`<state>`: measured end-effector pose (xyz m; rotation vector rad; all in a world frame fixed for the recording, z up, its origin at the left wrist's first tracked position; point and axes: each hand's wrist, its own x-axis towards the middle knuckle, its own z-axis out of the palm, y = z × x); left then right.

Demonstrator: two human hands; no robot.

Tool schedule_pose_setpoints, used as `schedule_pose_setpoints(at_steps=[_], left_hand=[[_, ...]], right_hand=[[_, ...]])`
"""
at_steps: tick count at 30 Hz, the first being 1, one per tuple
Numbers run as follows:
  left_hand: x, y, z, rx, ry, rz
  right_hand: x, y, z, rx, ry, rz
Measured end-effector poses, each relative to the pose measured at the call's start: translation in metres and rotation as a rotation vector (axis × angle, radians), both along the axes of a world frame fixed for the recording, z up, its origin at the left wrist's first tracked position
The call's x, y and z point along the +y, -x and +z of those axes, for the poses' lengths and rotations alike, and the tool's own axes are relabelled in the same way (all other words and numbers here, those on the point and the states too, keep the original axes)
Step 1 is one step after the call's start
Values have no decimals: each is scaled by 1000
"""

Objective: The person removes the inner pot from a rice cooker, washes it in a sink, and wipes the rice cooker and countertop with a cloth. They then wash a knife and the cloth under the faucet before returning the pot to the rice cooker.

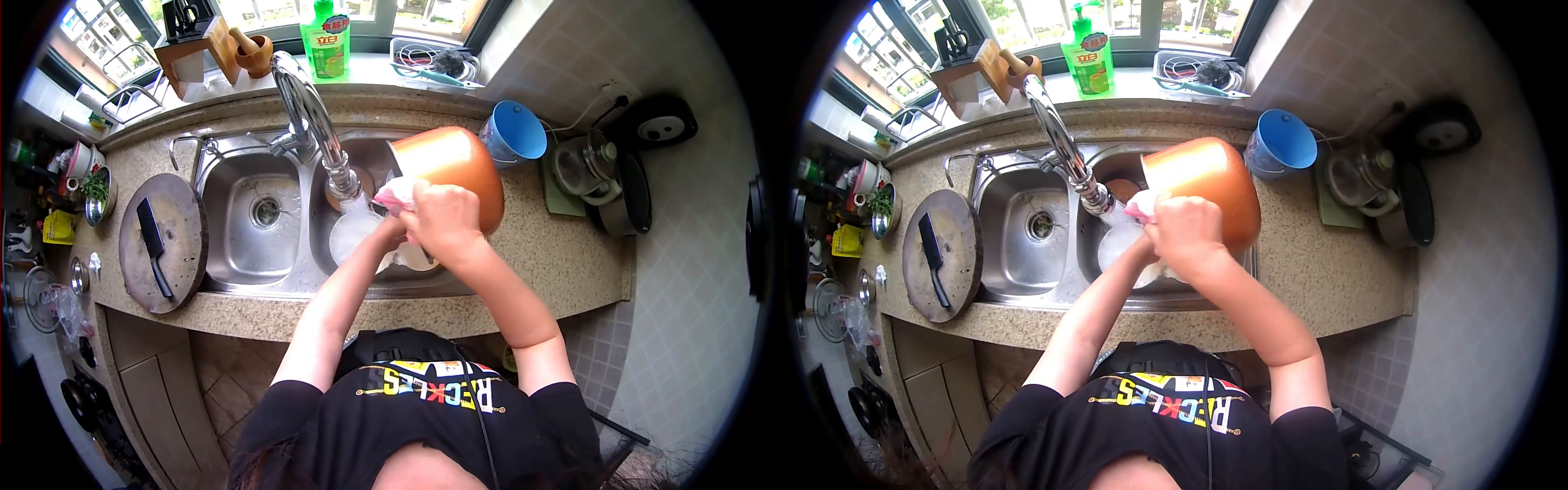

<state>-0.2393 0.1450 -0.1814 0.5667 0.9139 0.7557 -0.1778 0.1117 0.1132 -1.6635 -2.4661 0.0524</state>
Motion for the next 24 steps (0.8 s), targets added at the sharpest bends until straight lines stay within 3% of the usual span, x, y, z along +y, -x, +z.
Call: schedule_pose_setpoints(at_steps=[2,5,8,10,12,14,16,18,20,22,24], left_hand=[[-17,29,39,-185,76,86],[-22,62,25,-416,486,123],[-43,87,50,-298,533,21],[-52,97,71,-234,420,-19],[-61,102,96,-58,373,80],[-64,105,101,25,347,48],[-72,103,111,57,220,135],[-76,104,108,84,187,166],[-79,104,115,128,195,230],[-85,102,121,132,171,258],[-95,96,133,135,152,283]], right_hand=[[12,-17,7,5,73,-131],[31,-54,-4,313,238,-240],[44,-81,-39,536,394,-272],[53,-98,-69,540,401,-333],[49,-107,-100,545,413,-401],[44,-110,-118,398,313,-475],[29,-95,-113,419,230,-427],[18,-72,-109,598,356,-387],[18,-59,-157,461,213,-226],[20,-35,-175,761,547,-389],[40,-20,-210,670,667,-386]])
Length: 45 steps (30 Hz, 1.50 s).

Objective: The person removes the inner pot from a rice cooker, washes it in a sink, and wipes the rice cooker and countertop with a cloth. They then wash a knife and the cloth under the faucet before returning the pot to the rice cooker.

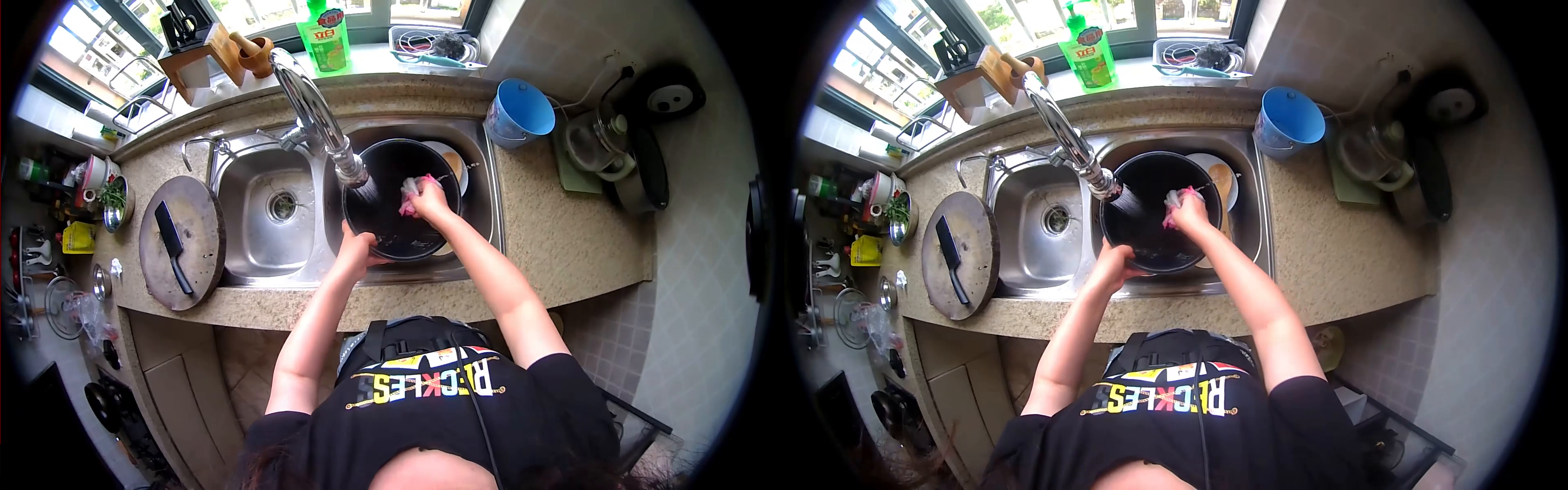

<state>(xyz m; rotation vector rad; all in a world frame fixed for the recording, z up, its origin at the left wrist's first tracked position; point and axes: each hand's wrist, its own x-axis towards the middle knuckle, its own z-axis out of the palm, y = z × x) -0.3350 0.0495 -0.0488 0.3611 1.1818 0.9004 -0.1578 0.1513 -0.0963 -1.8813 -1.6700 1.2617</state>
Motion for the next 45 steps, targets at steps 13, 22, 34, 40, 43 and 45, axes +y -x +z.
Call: schedule_pose_setpoints(at_steps=[13,22,34,40,43,45], left_hand=[[-23,36,-4,141,-81,16],[-23,31,7,92,-23,28],[-35,36,14,148,-83,5],[-26,59,10,189,-179,100],[-28,71,19,266,-166,67],[-29,70,26,267,-127,33]], right_hand=[[-40,70,-4,-328,231,921],[-6,96,-3,-200,-298,785],[7,88,9,-248,-231,648],[-58,102,-13,-9,276,910],[-52,62,17,-499,133,1215],[-39,44,29,-856,-257,1242]])
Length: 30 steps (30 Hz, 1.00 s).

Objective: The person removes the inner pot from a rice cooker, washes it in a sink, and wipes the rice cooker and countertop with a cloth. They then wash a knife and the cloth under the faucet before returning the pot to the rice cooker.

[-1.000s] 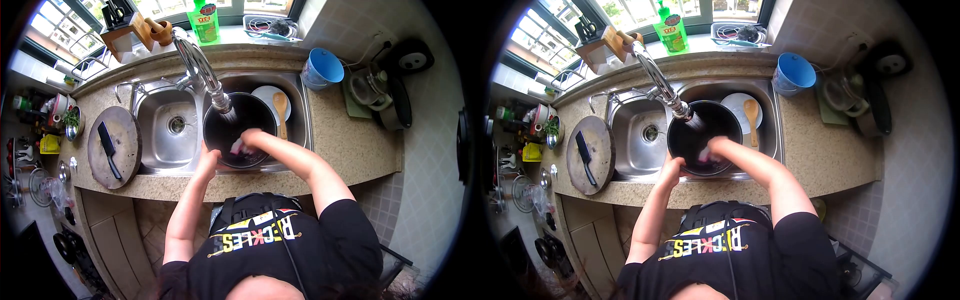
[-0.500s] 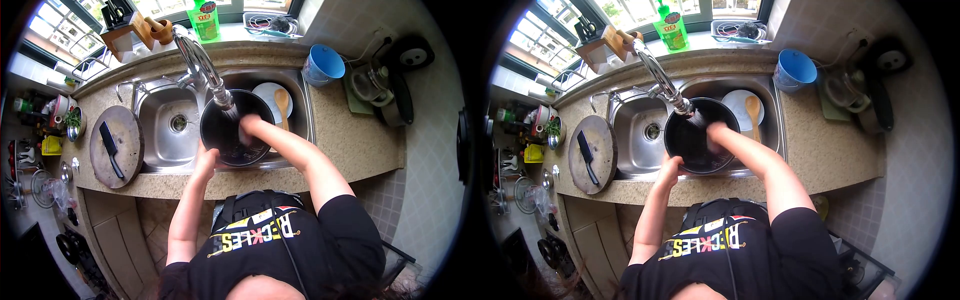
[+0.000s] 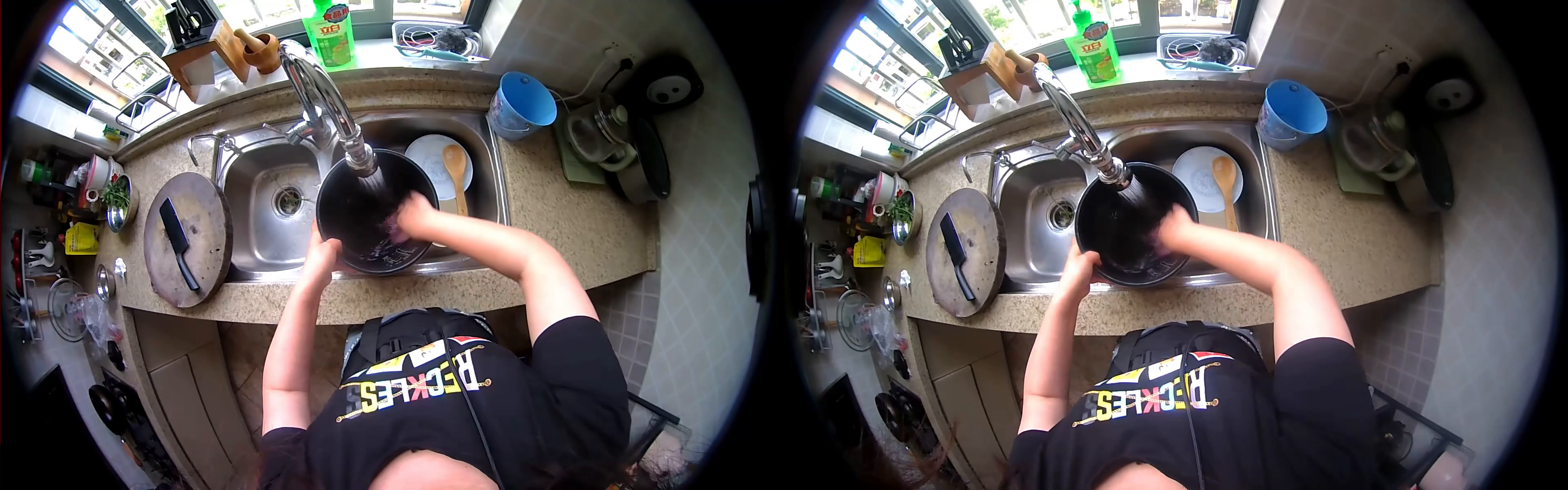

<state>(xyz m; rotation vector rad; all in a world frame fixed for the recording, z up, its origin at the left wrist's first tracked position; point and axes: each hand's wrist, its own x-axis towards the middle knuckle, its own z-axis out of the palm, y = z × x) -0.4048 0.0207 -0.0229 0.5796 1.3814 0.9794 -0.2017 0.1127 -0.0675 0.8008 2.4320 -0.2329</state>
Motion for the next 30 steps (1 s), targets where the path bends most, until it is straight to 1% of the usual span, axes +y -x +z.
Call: schedule_pose_setpoints(at_steps=[1,2,3,5,6,8,9,10,11,12,13,15,16,18,19,21,23,25,26,27,29,30], left_hand=[[0,1,-11,-4,1,-4],[2,4,-31,42,-45,-24],[4,6,-42,85,-93,-43],[11,6,-31,85,-70,0],[13,3,-13,75,-30,0],[18,-2,-6,94,-56,31],[17,-2,-5,119,-67,60],[18,0,-25,119,-68,60],[22,3,-61,199,-178,55],[23,4,-80,281,-285,45],[23,1,-74,281,-284,38],[19,-3,-60,197,-277,-14],[17,-3,-55,202,-272,-16],[14,-2,-46,87,-213,15],[10,-3,-34,92,-206,14],[8,-7,-12,16,-98,-24],[3,-10,-6,-12,-72,-17],[1,-13,1,-42,-42,-14],[0,-15,5,-24,-28,-9],[-1,-16,8,-7,-16,-4],[-2,-14,8,-16,-13,-5],[-2,-14,7,-30,-8,-8]], right_hand=[[17,-13,-28,21,-396,218],[31,-14,-20,83,-595,326],[38,-15,4,107,-729,409],[39,-25,24,237,-888,379],[33,-31,19,234,-890,381],[16,-43,2,368,-440,105],[-2,-37,18,308,-247,16],[-13,-22,28,193,49,-146],[-24,-17,31,289,368,-311],[-35,-9,23,467,569,-437],[-39,1,33,539,710,-483],[-46,18,29,792,969,-660],[-44,18,26,795,975,-660],[-33,15,16,630,899,-429],[-30,10,13,502,776,-387],[-19,4,7,139,469,-368],[-4,2,-12,27,49,-194],[13,6,-25,216,-201,-208],[23,13,-28,261,-170,-272],[30,22,-33,264,-166,-274],[43,45,-47,639,272,-659],[38,59,-50,636,213,-568]])
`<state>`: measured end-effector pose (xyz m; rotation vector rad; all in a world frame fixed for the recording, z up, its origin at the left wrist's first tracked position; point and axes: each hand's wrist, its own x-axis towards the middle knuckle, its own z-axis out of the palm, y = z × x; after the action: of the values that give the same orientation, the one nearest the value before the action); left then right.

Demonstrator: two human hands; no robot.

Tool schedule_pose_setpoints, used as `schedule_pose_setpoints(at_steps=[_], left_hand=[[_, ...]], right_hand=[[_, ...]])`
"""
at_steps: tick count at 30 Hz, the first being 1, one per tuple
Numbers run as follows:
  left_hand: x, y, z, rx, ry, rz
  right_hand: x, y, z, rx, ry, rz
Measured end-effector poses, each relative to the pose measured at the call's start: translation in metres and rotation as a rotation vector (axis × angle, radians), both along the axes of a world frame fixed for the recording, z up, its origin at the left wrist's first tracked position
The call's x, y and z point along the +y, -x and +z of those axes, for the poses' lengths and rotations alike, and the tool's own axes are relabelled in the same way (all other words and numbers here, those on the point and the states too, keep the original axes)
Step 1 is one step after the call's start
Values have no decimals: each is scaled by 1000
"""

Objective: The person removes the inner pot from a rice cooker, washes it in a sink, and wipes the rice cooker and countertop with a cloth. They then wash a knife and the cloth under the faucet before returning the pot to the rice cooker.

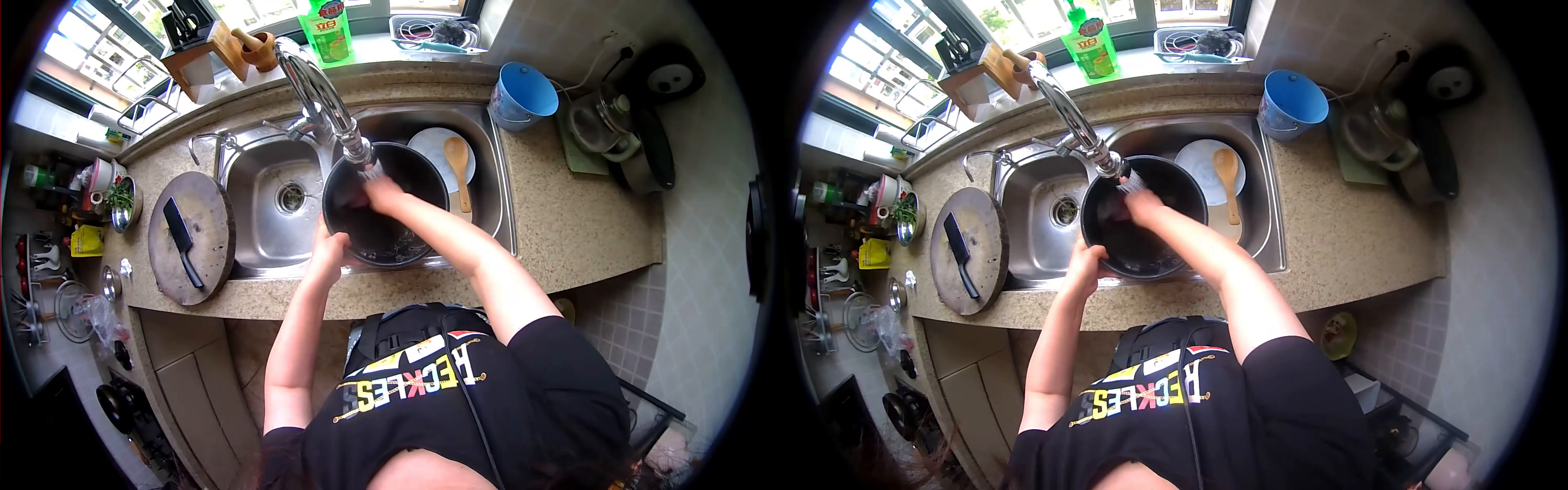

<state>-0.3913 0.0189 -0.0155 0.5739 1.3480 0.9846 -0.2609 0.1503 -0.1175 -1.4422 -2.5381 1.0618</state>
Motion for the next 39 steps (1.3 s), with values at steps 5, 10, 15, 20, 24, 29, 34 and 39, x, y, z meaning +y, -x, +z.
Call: schedule_pose_setpoints(at_steps=[5,10,15,20,24,29,34,39], left_hand=[[3,23,-13,31,24,36],[-7,39,-6,2,-2,84],[-4,40,0,10,14,25],[1,48,-1,44,42,0],[1,58,-11,41,46,17],[-6,69,-22,35,51,36],[-3,66,-18,-3,42,26],[-6,70,-21,-8,35,21]], right_hand=[[-55,42,13,79,209,334],[-44,1,22,-248,447,603],[10,-3,6,-394,-14,353],[4,39,-9,-71,-54,184],[-48,70,-3,40,87,211],[-65,65,10,109,374,476],[-47,71,3,330,190,396],[11,69,-14,213,-414,390]])
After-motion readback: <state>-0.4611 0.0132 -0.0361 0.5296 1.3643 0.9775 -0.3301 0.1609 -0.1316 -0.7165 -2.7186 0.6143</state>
